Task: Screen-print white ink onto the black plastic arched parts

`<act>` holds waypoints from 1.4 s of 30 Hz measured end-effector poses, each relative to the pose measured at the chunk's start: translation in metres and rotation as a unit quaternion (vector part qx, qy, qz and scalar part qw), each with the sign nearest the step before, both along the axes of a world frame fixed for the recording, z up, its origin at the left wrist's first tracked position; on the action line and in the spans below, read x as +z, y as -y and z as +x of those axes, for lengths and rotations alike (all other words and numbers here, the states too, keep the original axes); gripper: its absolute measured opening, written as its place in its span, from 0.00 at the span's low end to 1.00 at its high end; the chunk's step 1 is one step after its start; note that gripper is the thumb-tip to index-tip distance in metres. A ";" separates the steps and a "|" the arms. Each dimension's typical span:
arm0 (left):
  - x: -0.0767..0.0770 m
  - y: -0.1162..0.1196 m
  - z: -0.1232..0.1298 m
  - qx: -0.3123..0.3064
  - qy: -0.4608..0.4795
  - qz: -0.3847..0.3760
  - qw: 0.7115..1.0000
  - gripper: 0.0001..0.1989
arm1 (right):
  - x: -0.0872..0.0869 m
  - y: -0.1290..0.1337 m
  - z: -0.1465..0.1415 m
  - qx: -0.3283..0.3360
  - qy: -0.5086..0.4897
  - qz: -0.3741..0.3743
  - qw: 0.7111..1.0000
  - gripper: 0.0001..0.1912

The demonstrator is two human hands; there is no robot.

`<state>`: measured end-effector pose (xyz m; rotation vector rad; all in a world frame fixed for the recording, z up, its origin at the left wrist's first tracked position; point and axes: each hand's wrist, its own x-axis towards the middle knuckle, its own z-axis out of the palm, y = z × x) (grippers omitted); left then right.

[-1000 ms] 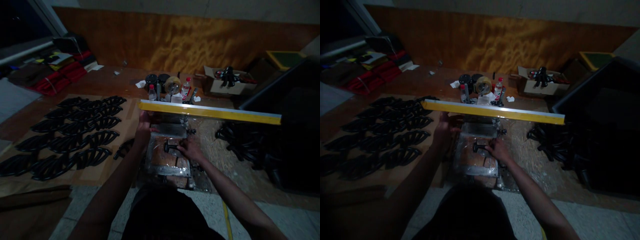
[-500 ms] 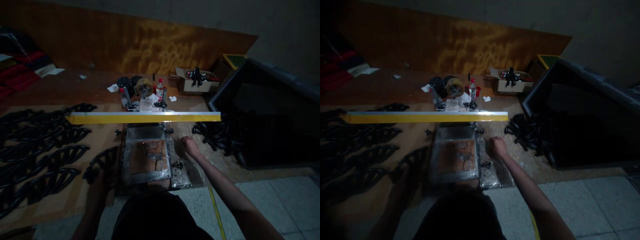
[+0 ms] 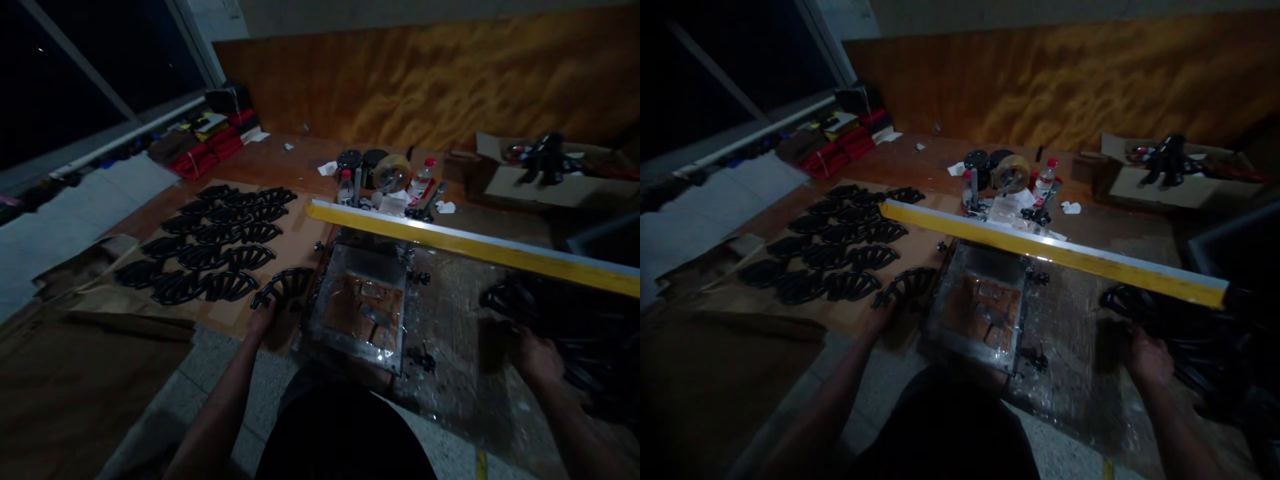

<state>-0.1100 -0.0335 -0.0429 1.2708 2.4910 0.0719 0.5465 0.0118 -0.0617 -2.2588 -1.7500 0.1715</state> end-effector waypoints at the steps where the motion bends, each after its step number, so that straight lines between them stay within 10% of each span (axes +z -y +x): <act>1: 0.000 0.004 0.006 0.017 -0.008 0.007 1.000 0.21 | 0.008 -0.002 -0.020 0.029 -0.018 0.013 0.999 0.18; 7: 0.000 0.010 0.053 -0.053 -0.048 0.098 0.993 0.28 | 0.051 -0.007 -0.206 0.295 -0.095 0.099 0.946 0.18; 11: 0.001 -0.001 0.060 -0.105 -0.061 0.087 0.989 0.33 | 0.057 -0.012 -0.277 0.409 -0.048 0.111 0.905 0.15; 30: -0.007 -0.015 0.059 -0.041 -0.031 0.104 0.993 0.29 | 0.074 -0.015 -0.307 0.433 -0.037 0.045 0.900 0.15; 42: -0.002 -0.013 0.056 -0.055 0.003 0.066 0.996 0.28 | 0.090 -0.010 -0.399 0.522 -0.171 -0.010 0.836 0.15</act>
